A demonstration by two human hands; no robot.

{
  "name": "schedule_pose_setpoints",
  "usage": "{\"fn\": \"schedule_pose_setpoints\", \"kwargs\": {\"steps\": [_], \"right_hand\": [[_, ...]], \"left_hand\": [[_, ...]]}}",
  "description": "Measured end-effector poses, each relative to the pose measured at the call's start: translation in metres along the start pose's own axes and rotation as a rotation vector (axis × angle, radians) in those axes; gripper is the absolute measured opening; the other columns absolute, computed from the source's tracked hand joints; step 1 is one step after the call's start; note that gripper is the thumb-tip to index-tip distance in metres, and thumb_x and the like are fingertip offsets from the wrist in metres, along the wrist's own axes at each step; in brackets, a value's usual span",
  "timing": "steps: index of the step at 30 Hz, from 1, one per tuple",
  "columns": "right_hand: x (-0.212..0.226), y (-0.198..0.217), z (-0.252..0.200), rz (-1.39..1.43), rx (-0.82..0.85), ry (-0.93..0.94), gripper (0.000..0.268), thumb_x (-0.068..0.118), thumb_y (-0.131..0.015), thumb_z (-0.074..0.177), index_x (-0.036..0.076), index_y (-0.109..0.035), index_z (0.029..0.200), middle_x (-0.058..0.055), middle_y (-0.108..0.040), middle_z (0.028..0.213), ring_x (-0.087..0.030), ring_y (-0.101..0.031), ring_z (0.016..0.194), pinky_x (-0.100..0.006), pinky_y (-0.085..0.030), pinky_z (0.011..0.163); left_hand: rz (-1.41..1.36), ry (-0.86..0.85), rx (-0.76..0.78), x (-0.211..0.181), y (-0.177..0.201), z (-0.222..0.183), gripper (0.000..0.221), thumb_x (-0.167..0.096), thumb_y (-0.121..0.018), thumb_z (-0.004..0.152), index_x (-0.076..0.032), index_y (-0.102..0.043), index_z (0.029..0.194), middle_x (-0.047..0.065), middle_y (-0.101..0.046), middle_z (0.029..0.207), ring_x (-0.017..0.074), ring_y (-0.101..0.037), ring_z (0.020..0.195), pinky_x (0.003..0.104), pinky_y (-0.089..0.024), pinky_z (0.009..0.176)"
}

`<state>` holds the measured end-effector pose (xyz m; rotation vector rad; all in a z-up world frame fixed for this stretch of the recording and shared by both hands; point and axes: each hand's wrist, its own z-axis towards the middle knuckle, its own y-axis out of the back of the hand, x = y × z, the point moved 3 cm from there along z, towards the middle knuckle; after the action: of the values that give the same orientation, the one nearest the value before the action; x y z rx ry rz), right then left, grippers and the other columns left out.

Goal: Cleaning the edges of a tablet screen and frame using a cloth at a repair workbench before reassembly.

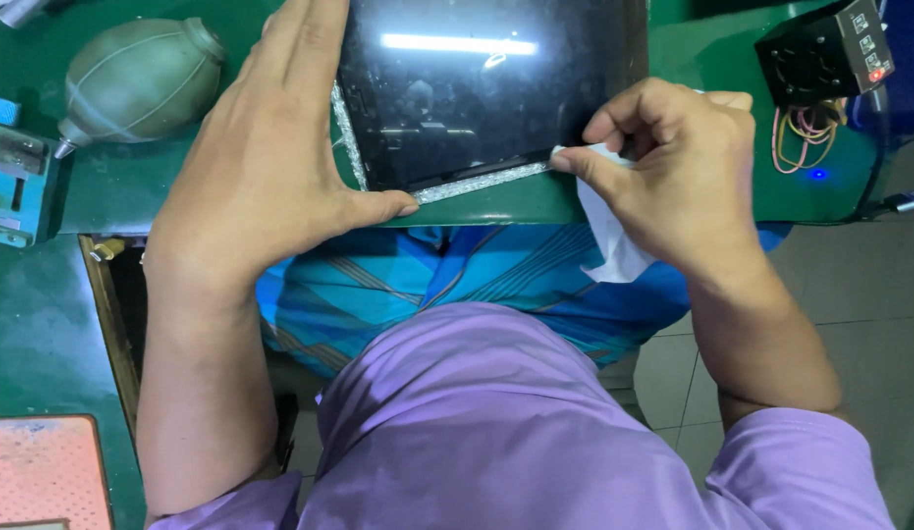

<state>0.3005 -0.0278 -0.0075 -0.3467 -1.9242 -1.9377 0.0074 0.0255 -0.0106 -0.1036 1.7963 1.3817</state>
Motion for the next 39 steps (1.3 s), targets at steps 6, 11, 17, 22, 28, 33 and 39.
{"fn": "schedule_pose_setpoints", "kwargs": {"steps": [6, 11, 17, 22, 28, 33, 39], "right_hand": [[0.032, -0.016, 0.007, 0.028, -0.011, 0.178, 0.037, 0.035, -0.101, 0.086, 0.020, -0.067, 0.089, 0.008, -0.062, 0.077, -0.012, -0.060, 0.075, -0.039, -0.029, 0.091], [0.015, -0.007, 0.003, 0.013, 0.008, 0.086, 0.037, 0.039, -0.101, 0.088, 0.020, -0.069, 0.092, 0.008, -0.063, 0.079, -0.009, -0.062, 0.078, -0.036, -0.029, 0.096], [0.050, -0.022, 0.013, 0.032, 0.007, 0.166, 0.035, 0.034, -0.102, 0.082, 0.023, -0.068, 0.084, 0.009, -0.064, 0.075, -0.011, -0.062, 0.075, -0.039, -0.030, 0.092], [0.044, -0.020, 0.012, 0.011, 0.029, 0.181, 0.036, 0.039, -0.100, 0.086, 0.023, -0.069, 0.086, 0.009, -0.064, 0.077, -0.012, -0.062, 0.076, -0.039, -0.031, 0.092], [0.051, -0.022, 0.010, 0.006, -0.005, 0.184, 0.034, 0.036, -0.101, 0.086, 0.024, -0.070, 0.085, 0.009, -0.062, 0.074, -0.012, -0.060, 0.074, -0.040, -0.030, 0.091], [0.070, -0.031, 0.012, 0.045, 0.009, 0.253, 0.032, 0.036, -0.096, 0.089, 0.023, -0.067, 0.084, 0.010, -0.063, 0.074, -0.013, -0.058, 0.071, -0.040, -0.027, 0.088], [0.052, -0.026, 0.005, -0.021, -0.031, 0.173, 0.034, 0.039, -0.101, 0.086, 0.023, -0.070, 0.086, 0.010, -0.062, 0.075, -0.012, -0.059, 0.076, -0.040, -0.028, 0.093]], "left_hand": [[0.001, 0.019, 0.012, -0.001, 0.001, 0.000, 0.142, -0.038, -0.106, 0.067, -0.005, -0.008, 0.164, 0.022, -0.020, 0.174, 0.0428, -0.025, 0.161, 0.054, -0.038, 0.121], [0.007, 0.040, 0.011, 0.003, 0.001, -0.002, 0.142, -0.039, -0.106, 0.069, -0.008, -0.006, 0.165, 0.020, -0.016, 0.175, 0.0466, -0.024, 0.161, 0.054, -0.031, 0.128], [-0.006, 0.010, 0.008, -0.001, 0.001, 0.000, 0.142, -0.037, -0.106, 0.067, -0.004, -0.009, 0.164, 0.024, -0.019, 0.173, 0.0426, -0.025, 0.162, 0.054, -0.024, 0.131], [-0.010, 0.000, -0.003, 0.005, -0.002, -0.002, 0.146, -0.042, -0.109, 0.069, -0.007, -0.004, 0.165, 0.022, -0.018, 0.176, 0.0403, -0.023, 0.164, 0.054, -0.024, 0.133], [-0.007, -0.014, -0.018, 0.002, -0.001, -0.001, 0.142, -0.039, -0.108, 0.065, -0.004, -0.011, 0.163, 0.024, -0.026, 0.171, 0.0400, -0.028, 0.160, 0.054, -0.024, 0.130], [0.000, 0.002, -0.011, 0.005, -0.002, -0.003, 0.147, -0.043, -0.110, 0.070, -0.009, -0.002, 0.165, 0.021, -0.018, 0.176, 0.0383, -0.023, 0.165, 0.054, -0.025, 0.133], [-0.011, -0.002, -0.010, 0.007, -0.003, -0.005, 0.150, -0.042, -0.111, 0.067, -0.010, -0.001, 0.165, 0.021, -0.018, 0.177, 0.0395, -0.025, 0.165, 0.053, -0.025, 0.134]]}}
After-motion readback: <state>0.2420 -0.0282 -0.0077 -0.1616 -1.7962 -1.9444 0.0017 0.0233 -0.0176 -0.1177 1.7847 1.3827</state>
